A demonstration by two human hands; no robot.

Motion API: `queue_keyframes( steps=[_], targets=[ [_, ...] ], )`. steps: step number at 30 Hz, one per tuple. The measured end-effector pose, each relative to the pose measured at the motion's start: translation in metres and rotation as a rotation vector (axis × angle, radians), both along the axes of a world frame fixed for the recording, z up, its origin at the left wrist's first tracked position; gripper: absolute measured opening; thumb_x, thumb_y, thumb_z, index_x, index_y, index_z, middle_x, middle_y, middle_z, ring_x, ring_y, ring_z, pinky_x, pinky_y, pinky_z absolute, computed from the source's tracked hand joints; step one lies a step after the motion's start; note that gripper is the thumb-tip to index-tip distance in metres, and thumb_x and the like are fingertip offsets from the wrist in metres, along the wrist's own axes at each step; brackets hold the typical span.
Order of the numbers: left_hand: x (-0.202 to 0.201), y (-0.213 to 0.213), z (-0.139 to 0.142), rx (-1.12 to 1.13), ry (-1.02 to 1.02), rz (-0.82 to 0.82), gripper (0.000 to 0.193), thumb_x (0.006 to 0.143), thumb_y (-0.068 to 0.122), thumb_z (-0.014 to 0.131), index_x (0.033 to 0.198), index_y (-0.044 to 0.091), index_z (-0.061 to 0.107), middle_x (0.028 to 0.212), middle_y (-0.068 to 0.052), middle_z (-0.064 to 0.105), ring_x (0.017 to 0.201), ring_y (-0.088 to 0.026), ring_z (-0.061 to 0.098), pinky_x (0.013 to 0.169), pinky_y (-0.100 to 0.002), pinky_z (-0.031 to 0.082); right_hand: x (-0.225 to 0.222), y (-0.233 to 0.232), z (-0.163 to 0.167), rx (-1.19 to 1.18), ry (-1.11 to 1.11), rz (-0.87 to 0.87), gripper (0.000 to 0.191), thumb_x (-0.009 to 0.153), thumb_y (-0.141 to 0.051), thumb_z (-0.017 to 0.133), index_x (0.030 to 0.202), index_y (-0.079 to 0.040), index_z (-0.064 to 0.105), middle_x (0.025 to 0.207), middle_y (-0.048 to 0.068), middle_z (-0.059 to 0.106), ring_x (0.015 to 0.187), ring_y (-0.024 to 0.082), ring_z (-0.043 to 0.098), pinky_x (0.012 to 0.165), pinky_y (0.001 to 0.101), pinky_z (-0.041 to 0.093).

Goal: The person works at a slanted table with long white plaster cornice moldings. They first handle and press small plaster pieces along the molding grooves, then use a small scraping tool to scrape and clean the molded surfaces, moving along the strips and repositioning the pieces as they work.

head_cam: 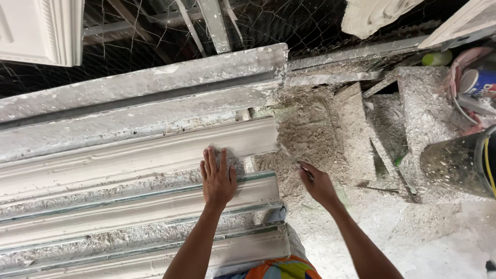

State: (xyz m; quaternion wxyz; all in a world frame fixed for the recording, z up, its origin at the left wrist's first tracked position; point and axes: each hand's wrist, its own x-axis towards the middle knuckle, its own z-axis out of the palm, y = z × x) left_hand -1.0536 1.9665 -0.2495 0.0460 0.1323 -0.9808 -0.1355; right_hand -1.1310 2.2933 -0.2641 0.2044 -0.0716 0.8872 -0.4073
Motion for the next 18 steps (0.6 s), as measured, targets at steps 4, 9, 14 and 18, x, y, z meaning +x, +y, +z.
queue_keyframes(
  steps=[4,9,14,18],
  targets=[
    [0.000,0.000,0.000,-0.005,0.026,0.013,0.064,0.103,0.039,0.042,0.160,0.012,0.032,0.166,-0.029,0.018,0.156,-0.043,0.013,0.125,-0.056,0.014,0.008,0.002,-0.003,-0.028,0.095,-0.005,0.041,0.099,-0.032,0.060,0.133,-0.008,0.065,0.078,0.009,0.075,0.057,0.011,0.067,0.051,0.0306,0.052],
    [0.000,0.000,0.002,0.012,0.042,-0.005,0.064,0.102,0.037,0.043,0.160,0.011,0.032,0.166,-0.030,0.020,0.156,-0.043,0.013,0.125,-0.056,0.015,-0.021,-0.022,-0.008,0.050,-0.027,-0.026,0.045,0.105,-0.034,0.054,0.142,-0.010,0.060,0.077,0.012,0.075,0.050,0.016,0.057,0.044,0.0330,0.048],
    [0.001,0.000,0.005,0.026,0.038,0.017,0.063,0.101,0.036,0.045,0.159,0.012,0.035,0.166,-0.029,0.020,0.156,-0.043,0.014,0.124,-0.057,0.014,-0.022,-0.009,0.015,-0.024,0.139,0.066,0.043,0.102,-0.032,0.054,0.138,-0.008,0.060,0.083,0.009,0.075,0.049,0.008,0.062,0.040,0.0261,0.051],
    [0.001,0.000,0.006,0.022,0.075,0.007,0.062,0.103,0.035,0.045,0.160,0.013,0.035,0.167,-0.028,0.020,0.157,-0.042,0.015,0.126,-0.057,0.015,-0.042,-0.039,0.023,-0.081,0.137,0.040,0.042,0.105,-0.032,0.054,0.139,-0.008,0.062,0.075,0.009,0.074,0.052,0.008,0.062,0.045,0.0257,0.049]
  ],
)
